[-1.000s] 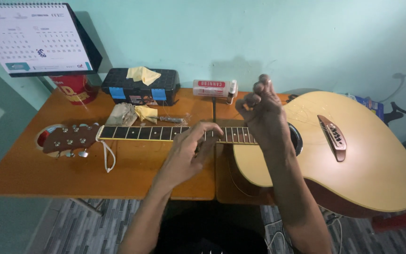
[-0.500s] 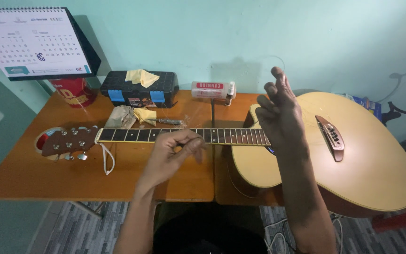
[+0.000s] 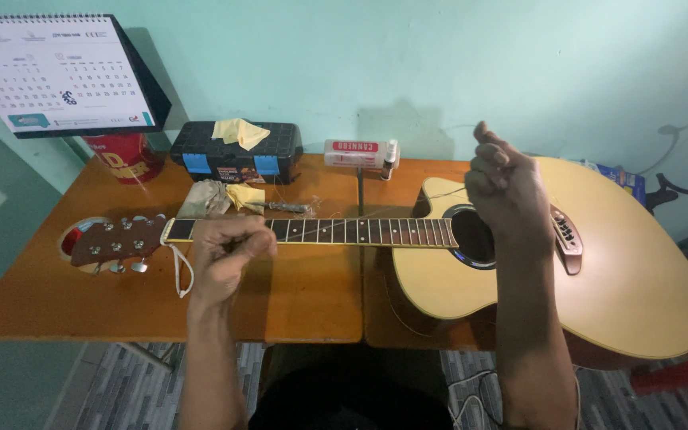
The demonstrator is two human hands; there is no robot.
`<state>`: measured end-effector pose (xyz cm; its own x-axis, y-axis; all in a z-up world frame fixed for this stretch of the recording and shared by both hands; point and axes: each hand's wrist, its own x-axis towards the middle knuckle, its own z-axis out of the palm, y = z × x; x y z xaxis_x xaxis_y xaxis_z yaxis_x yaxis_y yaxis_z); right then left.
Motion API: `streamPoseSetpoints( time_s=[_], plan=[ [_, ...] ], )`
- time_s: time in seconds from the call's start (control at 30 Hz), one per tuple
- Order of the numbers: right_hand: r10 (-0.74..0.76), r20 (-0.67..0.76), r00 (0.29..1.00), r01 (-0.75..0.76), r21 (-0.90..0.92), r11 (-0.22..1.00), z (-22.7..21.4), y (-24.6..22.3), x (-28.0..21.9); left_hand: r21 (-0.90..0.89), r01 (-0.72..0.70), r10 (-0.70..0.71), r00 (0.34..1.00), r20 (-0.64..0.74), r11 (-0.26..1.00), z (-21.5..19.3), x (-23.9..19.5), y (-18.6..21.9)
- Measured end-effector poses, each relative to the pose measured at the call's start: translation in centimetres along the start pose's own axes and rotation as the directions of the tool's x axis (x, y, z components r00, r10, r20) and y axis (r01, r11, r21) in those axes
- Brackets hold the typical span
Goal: The person replaces a guitar string on an acoustic guitar. They thread the string through the bridge, pull it along the fretboard, and secure it at the headstock by winding it around the tuning peg.
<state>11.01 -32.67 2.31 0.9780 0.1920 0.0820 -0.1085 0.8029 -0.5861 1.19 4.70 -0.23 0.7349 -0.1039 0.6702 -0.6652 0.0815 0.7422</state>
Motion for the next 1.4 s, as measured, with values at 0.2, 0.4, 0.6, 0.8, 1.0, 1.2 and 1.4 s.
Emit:
streamPoseSetpoints(
  time_s=[0.2,0.4,0.6,0.8,1.0,1.2,1.4],
  plan=[
    [0.138,0.048,0.989,-0.142,0.105,0.984,-3.1,-1.6,1.3,-0.158,-0.203,0.171,0.966,-0.195,0.966,-4.0,-1.2,-5.1],
    [0.284,0.106,0.953,-0.284,-0.023,0.959,-0.9,-2.1,-0.7,-0.688,-0.245,0.084,0.962,-0.259,0.683,-6.5,-2.0,-5.6],
    [0.138,-0.090,0.986,-0.163,-0.653,0.739,4.1,2.4,-2.2,-0.537,-0.088,-0.057,0.967,-0.247,0.839,-2.7,0.2,-5.5],
    [0.209,-0.008,0.978,-0.151,-0.717,0.681,5.8,6.6,-3.0,-0.089,0.065,-0.082,0.976,-0.204,0.994,2.1,1.5,-2.2],
    [0.033,0.104,0.994,0.060,-0.772,0.633,8.1,7.5,-4.0,0.110,0.084,-0.073,0.992,-0.102,0.990,3.9,1.4,-0.1],
    [0.008,0.234,0.972,0.147,-0.637,0.757,8.4,6.8,-2.8,0.241,0.053,-0.044,0.998,-0.044,0.969,5.3,0.9,0.4],
    [-0.209,0.357,0.910,0.409,-0.696,0.591,8.6,5.7,-3.4,0.331,0.049,-0.056,0.998,0.011,0.942,3.9,-0.3,1.4]
  ],
)
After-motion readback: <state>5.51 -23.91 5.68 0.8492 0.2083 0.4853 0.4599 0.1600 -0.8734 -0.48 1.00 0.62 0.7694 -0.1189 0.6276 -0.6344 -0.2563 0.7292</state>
